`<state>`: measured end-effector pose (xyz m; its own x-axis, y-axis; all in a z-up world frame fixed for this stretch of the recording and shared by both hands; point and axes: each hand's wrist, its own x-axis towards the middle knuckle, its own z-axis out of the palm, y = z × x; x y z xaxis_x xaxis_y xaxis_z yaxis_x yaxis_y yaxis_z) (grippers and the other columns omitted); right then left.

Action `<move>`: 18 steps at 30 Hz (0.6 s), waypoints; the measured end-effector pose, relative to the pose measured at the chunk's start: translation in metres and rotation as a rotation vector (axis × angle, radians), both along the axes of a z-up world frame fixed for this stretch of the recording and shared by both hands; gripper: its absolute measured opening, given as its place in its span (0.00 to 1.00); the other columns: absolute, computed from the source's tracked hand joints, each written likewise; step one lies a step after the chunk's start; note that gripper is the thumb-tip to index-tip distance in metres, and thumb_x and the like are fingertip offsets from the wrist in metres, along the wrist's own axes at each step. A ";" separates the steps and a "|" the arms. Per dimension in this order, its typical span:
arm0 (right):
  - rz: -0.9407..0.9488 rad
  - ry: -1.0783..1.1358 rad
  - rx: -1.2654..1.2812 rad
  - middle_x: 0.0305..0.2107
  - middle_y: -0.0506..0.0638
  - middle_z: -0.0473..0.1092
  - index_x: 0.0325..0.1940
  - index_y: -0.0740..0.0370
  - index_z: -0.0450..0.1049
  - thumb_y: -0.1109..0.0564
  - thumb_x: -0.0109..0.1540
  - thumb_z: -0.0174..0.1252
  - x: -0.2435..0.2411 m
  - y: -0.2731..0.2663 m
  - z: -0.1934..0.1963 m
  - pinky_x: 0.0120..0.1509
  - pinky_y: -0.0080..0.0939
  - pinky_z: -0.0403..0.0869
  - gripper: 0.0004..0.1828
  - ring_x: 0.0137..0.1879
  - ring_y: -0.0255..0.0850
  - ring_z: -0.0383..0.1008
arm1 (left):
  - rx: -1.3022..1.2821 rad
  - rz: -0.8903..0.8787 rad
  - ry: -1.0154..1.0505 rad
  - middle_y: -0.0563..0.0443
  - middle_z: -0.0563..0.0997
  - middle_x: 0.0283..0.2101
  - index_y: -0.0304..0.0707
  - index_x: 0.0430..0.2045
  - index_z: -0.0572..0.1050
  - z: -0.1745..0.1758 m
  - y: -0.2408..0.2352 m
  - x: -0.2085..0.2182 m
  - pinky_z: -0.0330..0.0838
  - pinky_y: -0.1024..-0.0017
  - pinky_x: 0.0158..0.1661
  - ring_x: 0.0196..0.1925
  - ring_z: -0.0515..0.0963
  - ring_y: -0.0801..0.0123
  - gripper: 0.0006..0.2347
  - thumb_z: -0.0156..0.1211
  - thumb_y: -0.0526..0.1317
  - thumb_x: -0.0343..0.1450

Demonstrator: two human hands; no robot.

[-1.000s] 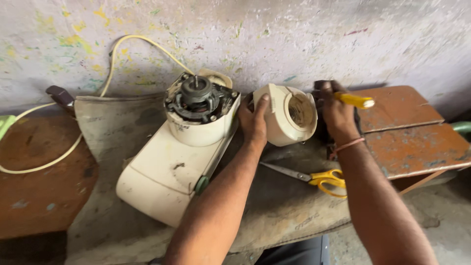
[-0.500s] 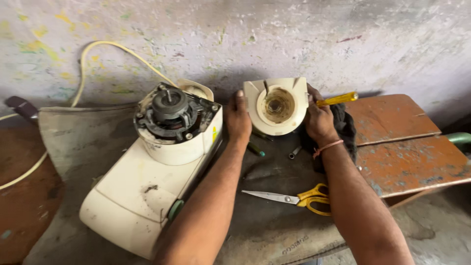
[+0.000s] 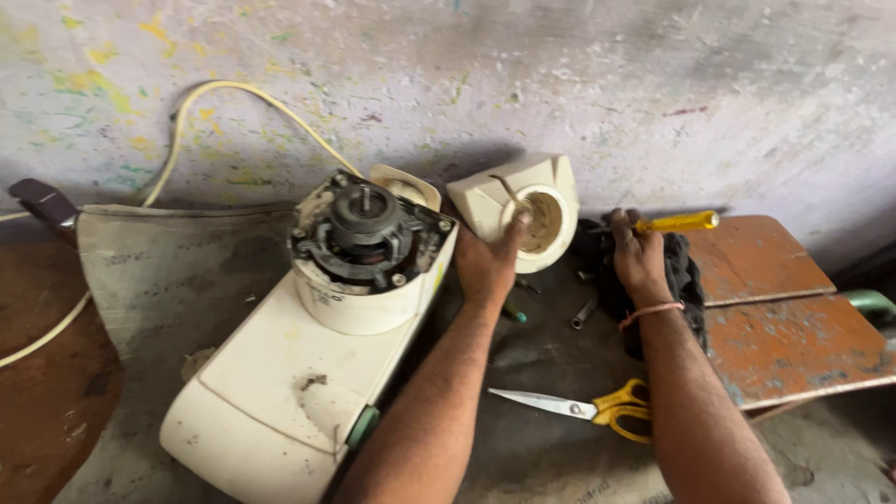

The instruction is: The person disassembles a blender base by removing the plastic housing and using a screwdriver to adjust components inside the motor assembly.

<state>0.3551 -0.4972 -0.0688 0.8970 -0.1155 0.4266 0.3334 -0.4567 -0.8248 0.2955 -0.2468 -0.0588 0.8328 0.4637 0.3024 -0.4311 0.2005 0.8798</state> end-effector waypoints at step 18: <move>0.292 -0.414 0.381 0.38 0.56 0.78 0.44 0.67 0.76 0.65 0.69 0.61 -0.043 0.041 0.057 0.48 0.43 0.83 0.01 0.41 0.40 0.83 | 0.055 -0.002 0.067 0.32 0.74 0.58 0.22 0.65 0.56 -0.041 -0.003 0.025 0.69 0.60 0.59 0.60 0.76 0.52 0.38 0.63 0.57 0.71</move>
